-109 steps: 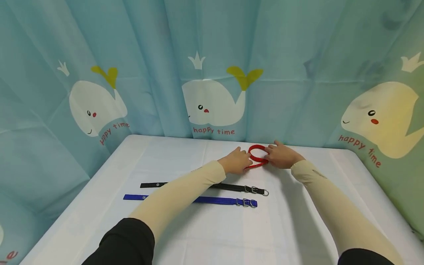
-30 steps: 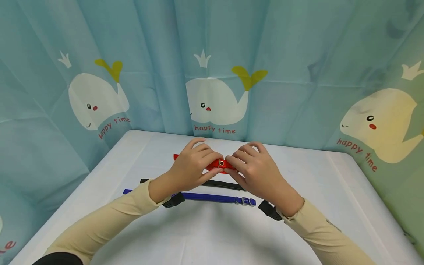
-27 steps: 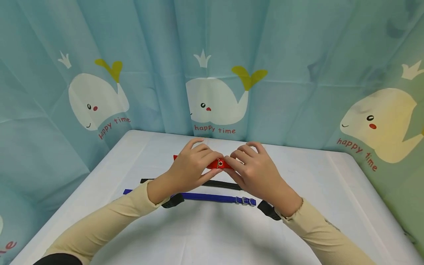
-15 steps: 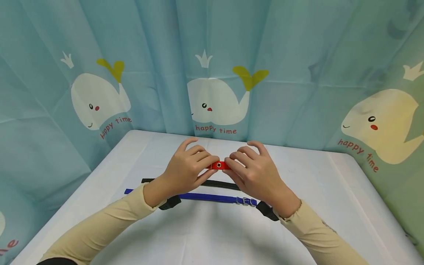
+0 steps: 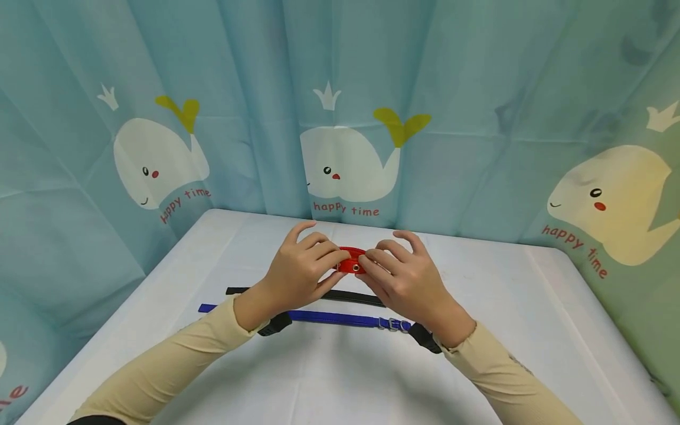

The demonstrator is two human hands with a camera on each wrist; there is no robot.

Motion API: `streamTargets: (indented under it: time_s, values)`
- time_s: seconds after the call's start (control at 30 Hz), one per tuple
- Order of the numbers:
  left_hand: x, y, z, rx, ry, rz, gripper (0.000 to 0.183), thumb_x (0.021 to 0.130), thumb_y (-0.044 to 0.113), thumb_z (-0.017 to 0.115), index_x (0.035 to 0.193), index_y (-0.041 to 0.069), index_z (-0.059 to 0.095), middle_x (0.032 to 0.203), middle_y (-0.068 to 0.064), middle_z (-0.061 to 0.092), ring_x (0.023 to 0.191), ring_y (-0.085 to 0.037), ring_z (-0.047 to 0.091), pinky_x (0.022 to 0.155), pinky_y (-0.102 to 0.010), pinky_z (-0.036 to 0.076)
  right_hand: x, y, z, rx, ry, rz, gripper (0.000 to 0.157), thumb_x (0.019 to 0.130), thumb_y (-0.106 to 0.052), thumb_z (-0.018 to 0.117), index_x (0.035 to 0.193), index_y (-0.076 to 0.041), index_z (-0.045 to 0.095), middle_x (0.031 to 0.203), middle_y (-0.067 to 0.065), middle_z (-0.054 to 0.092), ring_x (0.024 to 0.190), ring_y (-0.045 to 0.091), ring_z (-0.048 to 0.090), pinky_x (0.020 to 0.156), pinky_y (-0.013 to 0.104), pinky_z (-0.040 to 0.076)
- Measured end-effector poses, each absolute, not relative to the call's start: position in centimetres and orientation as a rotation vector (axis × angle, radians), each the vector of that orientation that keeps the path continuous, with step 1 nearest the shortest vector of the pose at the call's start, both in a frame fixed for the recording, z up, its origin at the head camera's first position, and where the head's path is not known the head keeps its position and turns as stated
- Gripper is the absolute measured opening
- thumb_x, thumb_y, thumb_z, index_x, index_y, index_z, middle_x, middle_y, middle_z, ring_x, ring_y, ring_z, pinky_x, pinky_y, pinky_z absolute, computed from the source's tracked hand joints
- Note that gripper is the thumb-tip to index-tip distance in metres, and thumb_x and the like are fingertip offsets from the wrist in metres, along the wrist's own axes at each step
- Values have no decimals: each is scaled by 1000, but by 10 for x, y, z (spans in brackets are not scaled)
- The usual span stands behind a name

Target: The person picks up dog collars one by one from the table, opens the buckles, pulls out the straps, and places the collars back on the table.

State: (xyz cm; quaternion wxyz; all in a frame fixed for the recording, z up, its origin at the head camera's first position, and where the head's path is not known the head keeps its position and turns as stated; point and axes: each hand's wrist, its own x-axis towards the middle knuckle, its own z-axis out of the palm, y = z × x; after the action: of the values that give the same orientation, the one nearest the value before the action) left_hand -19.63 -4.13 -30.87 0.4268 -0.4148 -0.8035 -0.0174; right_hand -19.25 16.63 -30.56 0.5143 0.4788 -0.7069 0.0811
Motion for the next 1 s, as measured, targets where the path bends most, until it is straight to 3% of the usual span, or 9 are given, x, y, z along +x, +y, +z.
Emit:
streamTargets:
  time_s: [1.0]
  values:
    - [-196, -41, -308, -1063, -1982, -27, 20, 78, 33, 71, 92, 19, 74, 85, 4, 73, 83, -13, 63, 99, -45, 44, -193, 166, -308, 1177, -1713, 124, 32, 95, -28, 51, 81, -4, 66, 73, 8, 67, 70, 24, 62, 75, 52, 50]
